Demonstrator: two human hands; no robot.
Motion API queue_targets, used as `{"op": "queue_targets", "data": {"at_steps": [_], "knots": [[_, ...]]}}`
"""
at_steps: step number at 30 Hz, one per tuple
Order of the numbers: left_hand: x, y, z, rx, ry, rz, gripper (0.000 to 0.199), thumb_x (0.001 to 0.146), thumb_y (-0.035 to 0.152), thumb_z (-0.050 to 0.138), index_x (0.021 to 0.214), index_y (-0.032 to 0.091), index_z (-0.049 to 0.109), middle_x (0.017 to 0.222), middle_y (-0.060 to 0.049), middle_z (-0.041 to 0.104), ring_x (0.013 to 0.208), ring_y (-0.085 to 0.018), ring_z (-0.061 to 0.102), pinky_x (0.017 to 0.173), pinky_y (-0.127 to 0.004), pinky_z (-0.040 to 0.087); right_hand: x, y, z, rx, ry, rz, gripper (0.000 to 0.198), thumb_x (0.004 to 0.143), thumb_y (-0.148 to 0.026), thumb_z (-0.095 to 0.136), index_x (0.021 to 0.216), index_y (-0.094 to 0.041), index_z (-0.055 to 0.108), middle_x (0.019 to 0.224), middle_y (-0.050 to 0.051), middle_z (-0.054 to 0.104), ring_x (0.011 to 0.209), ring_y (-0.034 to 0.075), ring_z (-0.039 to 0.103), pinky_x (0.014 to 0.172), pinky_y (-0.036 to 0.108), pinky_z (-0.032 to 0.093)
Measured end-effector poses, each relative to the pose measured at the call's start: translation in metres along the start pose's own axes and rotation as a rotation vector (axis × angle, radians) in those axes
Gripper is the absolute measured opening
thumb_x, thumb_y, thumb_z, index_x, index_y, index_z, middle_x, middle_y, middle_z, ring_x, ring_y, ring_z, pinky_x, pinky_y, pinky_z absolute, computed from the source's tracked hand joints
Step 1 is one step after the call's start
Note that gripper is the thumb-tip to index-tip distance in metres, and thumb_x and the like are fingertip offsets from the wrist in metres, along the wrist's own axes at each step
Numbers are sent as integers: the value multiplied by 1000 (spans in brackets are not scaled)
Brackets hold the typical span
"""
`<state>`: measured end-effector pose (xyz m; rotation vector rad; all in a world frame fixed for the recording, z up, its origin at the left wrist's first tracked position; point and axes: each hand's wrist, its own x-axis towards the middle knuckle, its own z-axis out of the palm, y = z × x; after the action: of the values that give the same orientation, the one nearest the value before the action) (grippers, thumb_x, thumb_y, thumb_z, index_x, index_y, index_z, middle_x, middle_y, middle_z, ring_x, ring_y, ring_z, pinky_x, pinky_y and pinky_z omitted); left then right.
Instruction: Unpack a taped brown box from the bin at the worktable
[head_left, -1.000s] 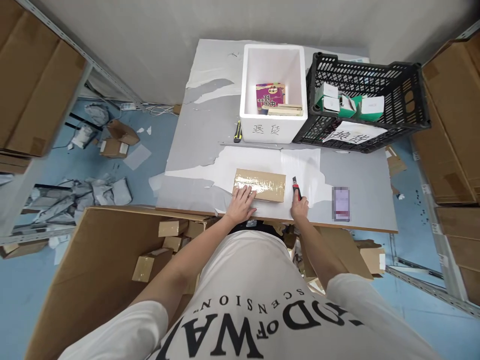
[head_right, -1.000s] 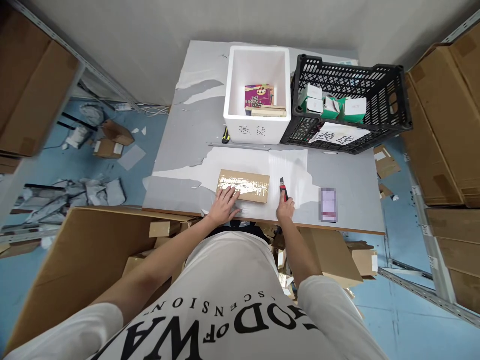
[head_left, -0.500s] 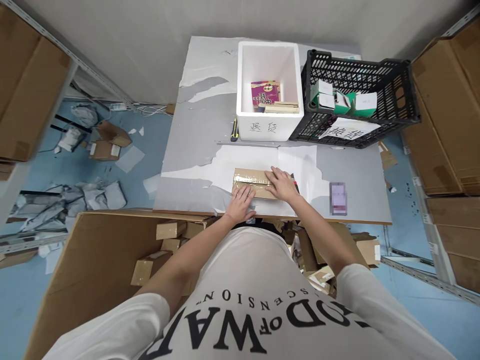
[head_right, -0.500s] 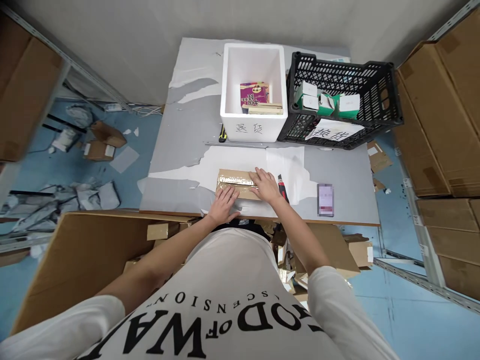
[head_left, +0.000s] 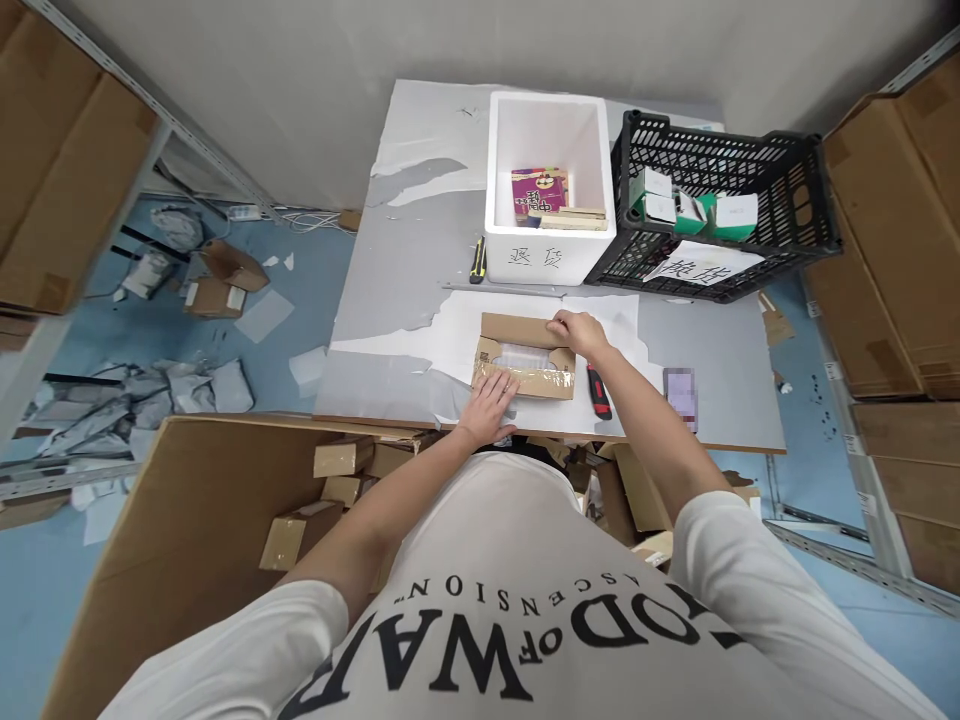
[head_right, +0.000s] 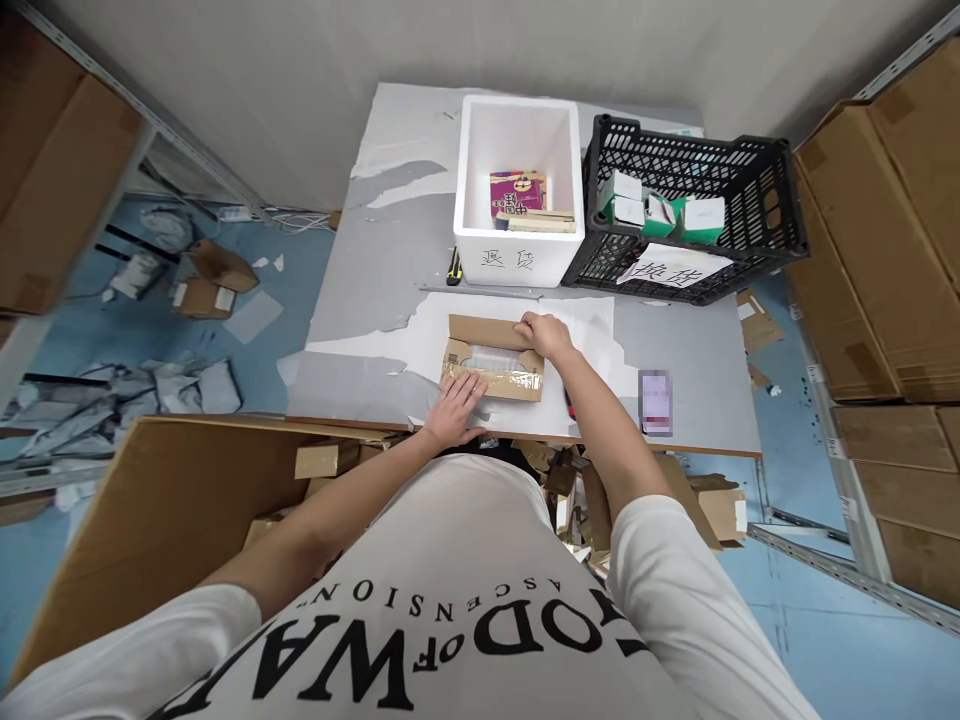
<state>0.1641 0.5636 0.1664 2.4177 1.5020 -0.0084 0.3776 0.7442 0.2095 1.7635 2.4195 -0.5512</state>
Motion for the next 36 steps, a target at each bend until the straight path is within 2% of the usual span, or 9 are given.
{"op": "queue_targets", "data": {"at_steps": [6, 9, 12, 16, 20, 22, 27, 30, 36], "knots": [[-1, -3, -1, -12, 10, 20, 92, 75, 49, 59, 151, 14, 21, 158, -14, 19, 146, -32, 12, 117, -49, 13, 11, -4, 28, 159, 112, 210, 46, 93, -51, 40, 114, -17, 63, 116, 16, 60, 106, 28, 54, 82, 38, 45], [-1, -4, -1, -28, 52, 41, 85, 78, 45, 59, 149, 13, 26, 156, -15, 24, 145, -32, 17, 116, -48, 17, -1, -10, 32, 111, 364, 95, 43, 93, -38, 44, 127, -14, 55, 129, 19, 51, 120, 31, 45, 96, 45, 39], [2, -12, -7, -78, 97, 59, 69, 83, 37, 55, 145, 16, 34, 150, -14, 36, 140, -31, 30, 113, -47, 26, -28, -16, 28, 24, 505, -188, 39, 94, -25, 40, 130, -16, 53, 134, 17, 48, 126, 31, 40, 104, 51, 32], [15, -41, -26, -185, 137, 107, 69, 81, 42, 60, 142, 16, 39, 144, -14, 44, 132, -30, 41, 107, -44, 36, -69, -24, 30, -61, 225, -546, 41, 93, -34, 47, 129, -14, 53, 122, 16, 58, 112, 29, 50, 97, 44, 38], [32, -90, -40, -283, 137, 137, 108, 61, 58, 76, 146, 11, 29, 147, -19, 39, 138, -34, 34, 112, -47, 30, -83, -31, 35, -120, 19, -416, 60, 86, -40, 60, 134, -8, 46, 117, 18, 60, 108, 31, 53, 94, 43, 38], [39, -111, -41, -333, 58, 172, 110, 59, 60, 76, 145, 10, 29, 148, -20, 38, 139, -33, 34, 112, -45, 32, -82, -36, 34, -112, -33, -339, 56, 84, -38, 63, 130, -10, 48, 112, 16, 62, 108, 30, 54, 93, 40, 38], [49, -131, -28, -364, -19, 210, 98, 62, 58, 75, 141, 13, 38, 151, -18, 33, 137, -30, 38, 112, -41, 34, -93, -55, 34, -183, -52, -215, 23, 90, -19, 49, 112, -14, 56, 102, 13, 67, 93, 25, 62, 83, 35, 41], [50, -128, -21, -335, -6, 164, 92, 64, 47, 76, 142, 14, 37, 151, -16, 33, 136, -29, 40, 110, -41, 37, -115, -61, 53, -264, -7, -240, 36, 92, -6, 33, 118, -14, 56, 117, 16, 65, 103, 25, 61, 87, 36, 41], [44, -123, -15, -296, -23, 153, 87, 68, 32, 74, 144, 15, 34, 154, -15, 29, 135, -26, 41, 111, -41, 35, -149, -51, 113, -245, 125, -355, 54, 91, -11, 34, 145, -5, 34, 153, 18, 30, 141, 30, 28, 113, 46, 22]]}}
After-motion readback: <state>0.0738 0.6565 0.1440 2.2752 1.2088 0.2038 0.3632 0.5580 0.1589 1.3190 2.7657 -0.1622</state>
